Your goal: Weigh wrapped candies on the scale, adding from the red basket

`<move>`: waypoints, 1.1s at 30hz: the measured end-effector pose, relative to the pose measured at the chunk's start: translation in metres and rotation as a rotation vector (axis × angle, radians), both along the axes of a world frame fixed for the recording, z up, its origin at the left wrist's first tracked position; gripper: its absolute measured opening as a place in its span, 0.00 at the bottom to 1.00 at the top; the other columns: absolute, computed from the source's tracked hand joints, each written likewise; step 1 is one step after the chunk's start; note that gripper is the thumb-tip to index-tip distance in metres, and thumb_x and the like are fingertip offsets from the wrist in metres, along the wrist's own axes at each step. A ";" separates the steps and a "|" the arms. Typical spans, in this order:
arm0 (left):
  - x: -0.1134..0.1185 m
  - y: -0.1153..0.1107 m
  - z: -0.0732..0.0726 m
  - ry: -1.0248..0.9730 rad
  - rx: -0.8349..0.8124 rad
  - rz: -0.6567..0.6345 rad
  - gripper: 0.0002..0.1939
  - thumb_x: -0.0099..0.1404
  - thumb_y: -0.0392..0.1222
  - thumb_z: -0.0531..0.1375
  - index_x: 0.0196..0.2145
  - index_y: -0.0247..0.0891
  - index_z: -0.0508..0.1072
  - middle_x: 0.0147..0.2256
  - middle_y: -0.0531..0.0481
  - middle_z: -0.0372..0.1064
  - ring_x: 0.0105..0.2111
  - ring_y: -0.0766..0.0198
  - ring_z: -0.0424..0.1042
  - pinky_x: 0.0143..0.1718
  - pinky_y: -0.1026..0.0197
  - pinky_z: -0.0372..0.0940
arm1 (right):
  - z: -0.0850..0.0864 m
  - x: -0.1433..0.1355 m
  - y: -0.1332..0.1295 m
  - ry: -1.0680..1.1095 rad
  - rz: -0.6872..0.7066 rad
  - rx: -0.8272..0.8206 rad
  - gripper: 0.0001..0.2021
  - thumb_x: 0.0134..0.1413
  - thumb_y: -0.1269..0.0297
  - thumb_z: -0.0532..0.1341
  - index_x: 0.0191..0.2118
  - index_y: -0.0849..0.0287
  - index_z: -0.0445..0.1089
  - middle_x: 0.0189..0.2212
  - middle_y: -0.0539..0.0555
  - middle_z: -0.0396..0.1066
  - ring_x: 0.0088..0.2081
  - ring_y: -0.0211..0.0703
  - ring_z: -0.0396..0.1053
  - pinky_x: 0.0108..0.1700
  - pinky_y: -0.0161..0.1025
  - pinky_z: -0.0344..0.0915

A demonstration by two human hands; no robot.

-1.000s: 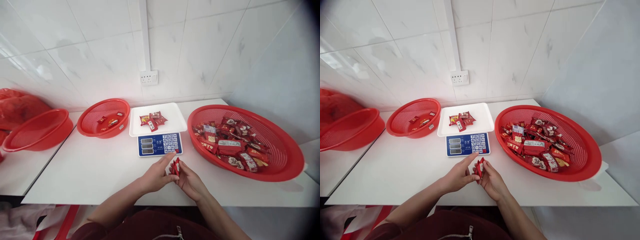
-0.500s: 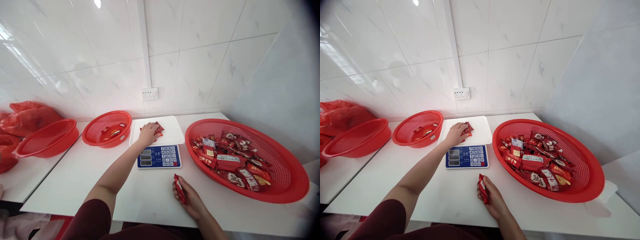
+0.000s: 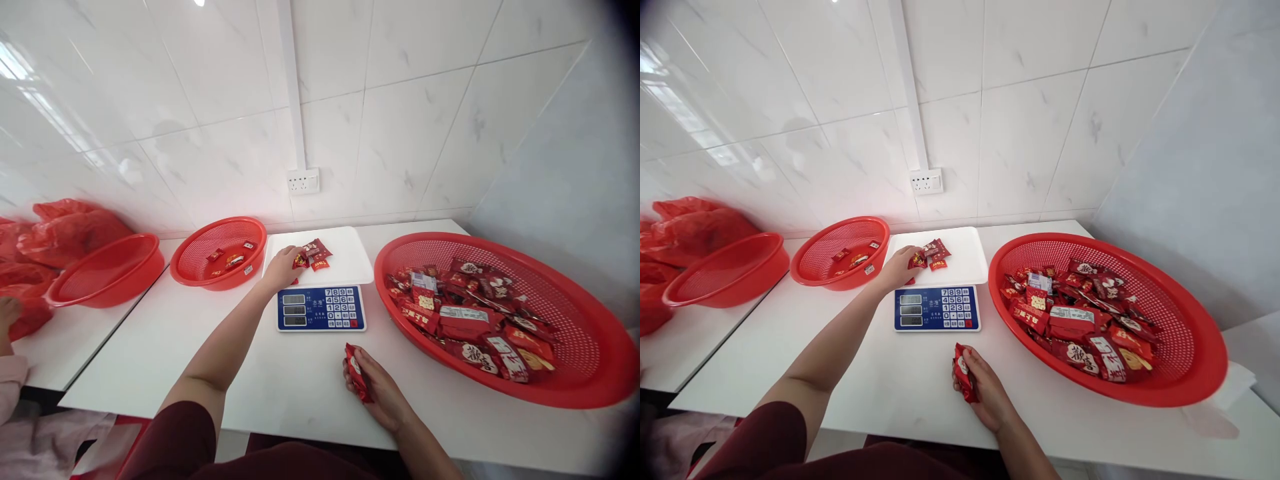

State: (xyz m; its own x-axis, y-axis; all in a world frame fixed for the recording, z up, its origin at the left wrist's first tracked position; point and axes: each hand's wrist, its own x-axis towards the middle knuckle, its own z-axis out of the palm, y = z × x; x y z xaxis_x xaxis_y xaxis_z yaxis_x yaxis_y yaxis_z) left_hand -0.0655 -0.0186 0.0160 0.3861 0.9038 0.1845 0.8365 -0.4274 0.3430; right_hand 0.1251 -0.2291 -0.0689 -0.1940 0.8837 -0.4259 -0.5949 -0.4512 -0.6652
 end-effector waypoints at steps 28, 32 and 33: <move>-0.029 -0.009 0.007 -0.256 -0.182 0.244 0.23 0.52 0.44 0.64 0.47 0.43 0.69 0.35 0.51 0.72 0.33 0.60 0.70 0.34 0.61 0.64 | 0.003 -0.002 0.002 -0.066 -0.010 -0.001 0.07 0.47 0.50 0.63 0.30 0.45 0.72 0.27 0.50 0.70 0.28 0.46 0.67 0.32 0.44 0.64; -0.021 -0.024 0.013 -0.678 -0.259 0.188 0.21 0.50 0.43 0.65 0.42 0.38 0.70 0.36 0.50 0.72 0.35 0.62 0.71 0.38 0.59 0.65 | -0.001 -0.006 0.002 -0.060 -0.071 -0.013 0.11 0.41 0.47 0.66 0.30 0.46 0.72 0.28 0.50 0.70 0.24 0.44 0.66 0.26 0.41 0.60; -0.020 -0.030 0.014 -0.822 -0.327 0.148 0.21 0.50 0.43 0.66 0.42 0.37 0.69 0.36 0.50 0.72 0.35 0.62 0.71 0.39 0.58 0.66 | -0.003 -0.007 0.002 -0.067 -0.089 -0.010 0.12 0.40 0.47 0.66 0.30 0.46 0.73 0.29 0.50 0.70 0.24 0.42 0.66 0.25 0.40 0.59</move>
State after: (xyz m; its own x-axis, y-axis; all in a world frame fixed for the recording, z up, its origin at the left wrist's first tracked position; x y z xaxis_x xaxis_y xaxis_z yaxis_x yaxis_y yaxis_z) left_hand -0.0856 -0.0488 0.0297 0.1205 0.9898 0.0759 0.3116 -0.1103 0.9438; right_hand 0.1185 -0.2271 -0.0720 -0.0853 0.8919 -0.4442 -0.5874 -0.4051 -0.7006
